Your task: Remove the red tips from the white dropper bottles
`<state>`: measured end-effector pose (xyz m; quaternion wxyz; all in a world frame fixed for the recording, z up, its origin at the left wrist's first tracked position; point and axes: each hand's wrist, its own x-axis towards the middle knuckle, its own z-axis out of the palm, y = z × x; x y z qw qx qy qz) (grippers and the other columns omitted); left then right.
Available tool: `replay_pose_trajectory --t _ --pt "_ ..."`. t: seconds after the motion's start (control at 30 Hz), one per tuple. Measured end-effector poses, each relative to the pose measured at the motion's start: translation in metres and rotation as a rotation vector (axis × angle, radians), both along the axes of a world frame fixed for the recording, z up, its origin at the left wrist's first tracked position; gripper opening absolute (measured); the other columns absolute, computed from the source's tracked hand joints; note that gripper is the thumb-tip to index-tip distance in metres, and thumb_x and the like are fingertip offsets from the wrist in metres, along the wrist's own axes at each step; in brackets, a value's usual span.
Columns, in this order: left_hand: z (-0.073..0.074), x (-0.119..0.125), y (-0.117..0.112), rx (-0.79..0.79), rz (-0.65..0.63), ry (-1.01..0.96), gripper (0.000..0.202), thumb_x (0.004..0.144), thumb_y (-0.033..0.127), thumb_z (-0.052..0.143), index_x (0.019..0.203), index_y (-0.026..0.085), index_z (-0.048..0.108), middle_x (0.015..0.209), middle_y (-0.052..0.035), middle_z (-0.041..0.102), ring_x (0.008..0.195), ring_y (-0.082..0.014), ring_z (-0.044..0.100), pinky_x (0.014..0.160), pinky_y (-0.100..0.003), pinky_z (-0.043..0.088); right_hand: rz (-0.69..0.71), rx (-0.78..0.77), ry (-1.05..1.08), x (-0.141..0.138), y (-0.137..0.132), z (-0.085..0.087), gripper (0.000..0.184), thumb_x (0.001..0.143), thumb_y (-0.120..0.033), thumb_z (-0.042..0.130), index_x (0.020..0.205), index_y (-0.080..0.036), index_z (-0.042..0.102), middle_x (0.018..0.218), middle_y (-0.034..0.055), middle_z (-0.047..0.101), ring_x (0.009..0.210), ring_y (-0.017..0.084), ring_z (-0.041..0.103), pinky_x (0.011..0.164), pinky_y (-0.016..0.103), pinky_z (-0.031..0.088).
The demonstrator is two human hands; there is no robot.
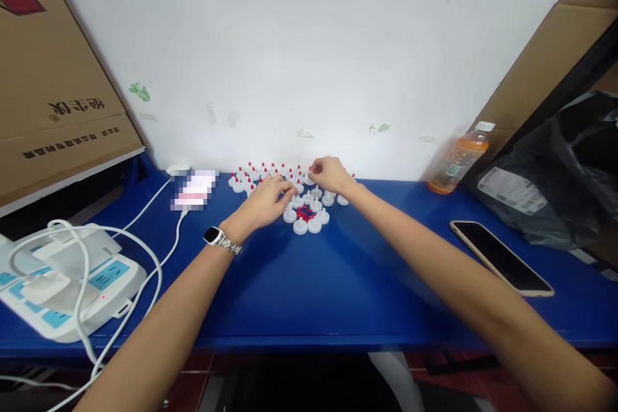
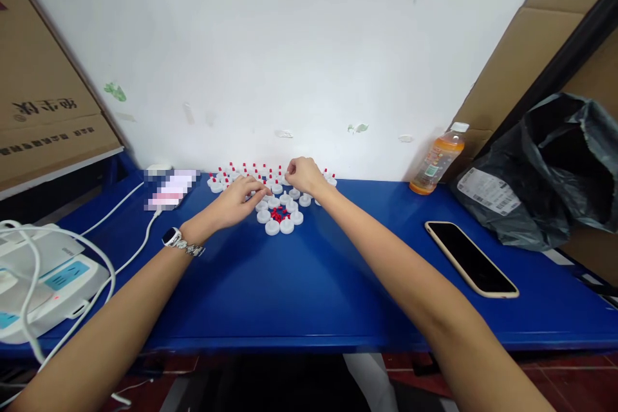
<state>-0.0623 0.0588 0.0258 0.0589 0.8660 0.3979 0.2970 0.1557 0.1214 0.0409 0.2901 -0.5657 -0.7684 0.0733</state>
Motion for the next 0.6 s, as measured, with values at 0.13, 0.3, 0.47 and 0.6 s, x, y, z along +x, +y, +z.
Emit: replay_pose_trajectory --t 0.13,0.3,0.47,0.6 --pt "-0.001 -0.002 0.000 -0.010 0.033 0.027 0.035 0.103 0.037 0.043 0.099 0.021 0.074 0.091 -0.0078 0.066 0.089 -0.0245 0.058 0.088 -0.043 0.047 -0.007 -0.103 -0.168 -0.007 0.011 -0.005 0.011 0.076 -0.015 0.068 0.083 -0.017 0.077 0.086 0.0086 0.077 0.083 0.021 0.070 0.078 0.028 0.050" --pt "0.001 -0.003 -0.001 -0.061 0.034 0.044 0.033 0.101 0.035 0.045 0.097 0.020 0.074 0.091 -0.0082 0.068 0.090 -0.0245 0.060 0.085 -0.041 0.048 -0.013 -0.127 -0.218 -0.010 0.012 -0.006 0.012 0.074 -0.017 0.071 0.083 -0.017 0.077 0.088 0.0102 0.076 0.084 0.023 0.070 0.077 0.030 0.051" --pt "-0.003 -0.007 0.004 -0.057 0.051 0.025 0.035 0.102 0.039 0.044 0.098 0.020 0.073 0.091 -0.0081 0.068 0.089 -0.0248 0.059 0.085 -0.042 0.048 -0.004 -0.047 -0.288 -0.019 0.005 -0.001 0.028 0.076 -0.025 0.071 0.102 -0.019 0.078 0.107 0.0128 0.074 0.101 0.028 0.067 0.090 0.038 0.048" --pt "-0.006 -0.008 0.007 -0.054 0.056 0.034 0.035 0.102 0.038 0.044 0.097 0.020 0.073 0.090 -0.0083 0.069 0.090 -0.0253 0.058 0.085 -0.042 0.047 0.033 -0.008 -0.366 -0.026 0.005 -0.003 0.027 0.079 -0.040 0.072 0.098 -0.021 0.079 0.111 0.0140 0.071 0.111 0.033 0.061 0.100 0.048 0.042"
